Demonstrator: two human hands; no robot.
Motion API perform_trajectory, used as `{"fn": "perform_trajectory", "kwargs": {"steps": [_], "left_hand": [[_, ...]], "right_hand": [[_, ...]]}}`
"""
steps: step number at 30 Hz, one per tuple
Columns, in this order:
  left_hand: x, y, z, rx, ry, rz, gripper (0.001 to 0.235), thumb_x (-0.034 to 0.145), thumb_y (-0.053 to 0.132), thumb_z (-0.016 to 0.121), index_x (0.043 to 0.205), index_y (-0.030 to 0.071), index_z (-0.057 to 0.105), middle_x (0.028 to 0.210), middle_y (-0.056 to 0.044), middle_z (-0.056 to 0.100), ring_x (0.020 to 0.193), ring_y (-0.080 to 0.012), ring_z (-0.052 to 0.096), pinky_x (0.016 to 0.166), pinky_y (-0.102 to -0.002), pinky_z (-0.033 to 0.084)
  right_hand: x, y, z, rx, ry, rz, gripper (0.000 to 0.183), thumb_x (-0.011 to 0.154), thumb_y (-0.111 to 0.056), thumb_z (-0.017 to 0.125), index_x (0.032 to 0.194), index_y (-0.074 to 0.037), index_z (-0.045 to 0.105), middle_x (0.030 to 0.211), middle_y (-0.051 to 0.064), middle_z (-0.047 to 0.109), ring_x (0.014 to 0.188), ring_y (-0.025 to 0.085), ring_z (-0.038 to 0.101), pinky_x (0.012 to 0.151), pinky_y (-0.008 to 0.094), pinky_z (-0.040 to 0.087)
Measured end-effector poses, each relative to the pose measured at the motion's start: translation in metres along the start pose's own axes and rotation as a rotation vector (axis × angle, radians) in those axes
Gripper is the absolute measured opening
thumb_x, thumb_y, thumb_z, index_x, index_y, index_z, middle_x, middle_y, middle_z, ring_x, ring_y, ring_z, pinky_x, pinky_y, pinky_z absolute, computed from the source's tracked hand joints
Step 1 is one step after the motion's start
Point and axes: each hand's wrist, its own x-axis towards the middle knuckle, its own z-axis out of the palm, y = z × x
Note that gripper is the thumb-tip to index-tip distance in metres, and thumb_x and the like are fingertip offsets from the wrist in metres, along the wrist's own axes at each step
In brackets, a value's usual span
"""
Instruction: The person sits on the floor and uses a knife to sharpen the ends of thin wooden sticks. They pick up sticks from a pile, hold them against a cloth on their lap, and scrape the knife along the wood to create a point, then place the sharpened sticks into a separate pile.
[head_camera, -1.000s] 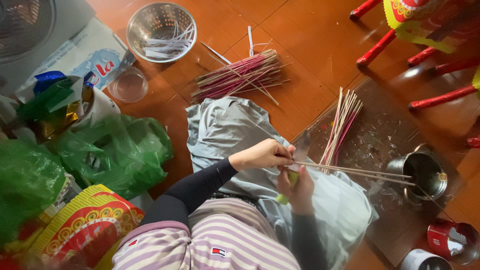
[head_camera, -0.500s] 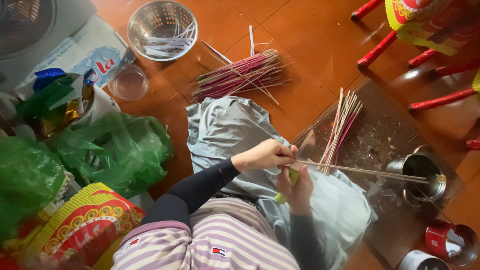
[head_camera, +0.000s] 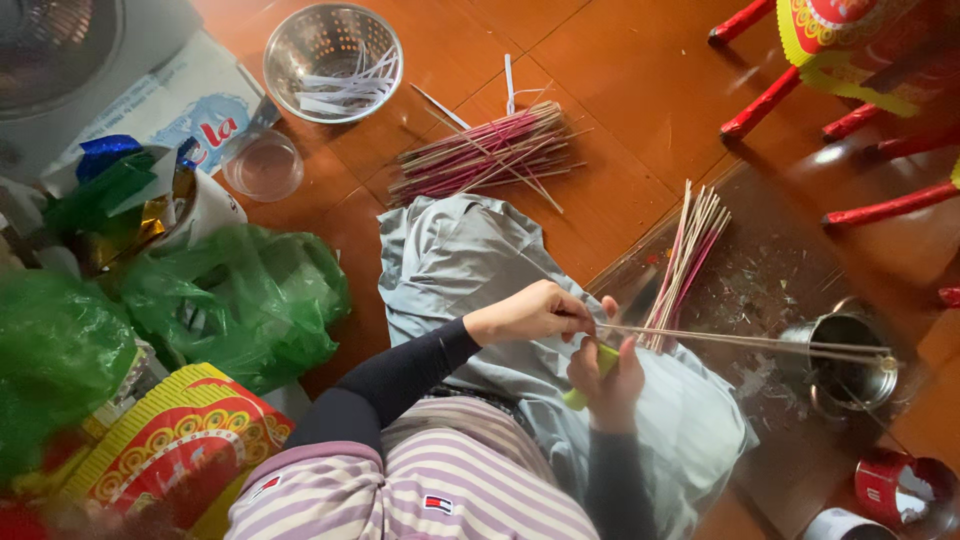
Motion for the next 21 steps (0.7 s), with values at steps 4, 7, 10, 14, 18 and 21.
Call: {"fn": "perform_trajectory", "kwargs": {"steps": [4,7,10,14,18,21], "left_hand": [[0.002,0.001,0.006,0.028,0.012,-0.002,0.019,0.097,0.019,0.067,0.102,0.004,0.077,0.078,-0.006,0.076,0.072,-0.0107,0.073,0.071,-0.028,0.058],[0.001,0.007,0.002,0.099,0.012,0.021,0.020,0.097,0.020,0.067,0.103,0.004,0.077,0.076,-0.006,0.075,0.070,-0.0104,0.072,0.070,-0.028,0.057],[-0.001,0.015,-0.006,0.062,-0.054,-0.057,0.021,0.099,0.021,0.064,0.105,0.006,0.077,0.075,-0.005,0.073,0.067,-0.0099,0.067,0.066,-0.029,0.055],[-0.007,0.020,-0.014,0.052,-0.061,-0.011,0.020,0.096,0.017,0.064,0.105,0.005,0.077,0.074,-0.004,0.070,0.067,-0.0103,0.063,0.067,-0.029,0.053],[-0.006,0.016,-0.008,0.050,-0.004,-0.052,0.019,0.095,0.015,0.064,0.103,0.005,0.078,0.072,-0.004,0.069,0.066,-0.0101,0.062,0.065,-0.028,0.052],[-0.007,0.006,-0.002,0.002,0.021,-0.102,0.018,0.096,0.015,0.065,0.101,0.004,0.078,0.071,-0.005,0.069,0.067,-0.0093,0.062,0.064,-0.027,0.052]], "right_hand": [[0.000,0.004,0.000,-0.091,0.157,0.040,0.067,0.104,-0.054,0.042,0.160,-0.018,0.035,0.093,0.015,0.058,0.052,0.015,0.046,0.048,0.030,0.037],[0.001,0.003,0.002,-0.086,0.051,0.045,0.062,0.107,-0.051,0.043,0.159,-0.017,0.037,0.097,0.016,0.058,0.050,0.015,0.044,0.044,0.029,0.036],[0.000,-0.003,0.006,-0.254,0.188,0.010,0.067,0.106,-0.051,0.041,0.158,-0.008,0.038,0.098,0.015,0.059,0.057,0.016,0.046,0.051,0.029,0.037],[0.002,-0.007,0.013,-0.051,-0.117,-0.027,0.062,0.115,-0.050,0.040,0.165,-0.015,0.031,0.069,0.007,0.053,0.049,0.015,0.040,0.047,0.030,0.032],[0.003,-0.003,0.023,-0.094,-0.049,-0.050,0.065,0.110,-0.053,0.039,0.161,-0.014,0.031,0.063,0.005,0.049,0.045,0.014,0.038,0.043,0.030,0.032],[0.008,0.003,0.026,-0.063,0.031,0.022,0.066,0.106,-0.053,0.038,0.160,-0.017,0.030,0.071,0.006,0.055,0.045,0.014,0.040,0.042,0.030,0.033]]}}
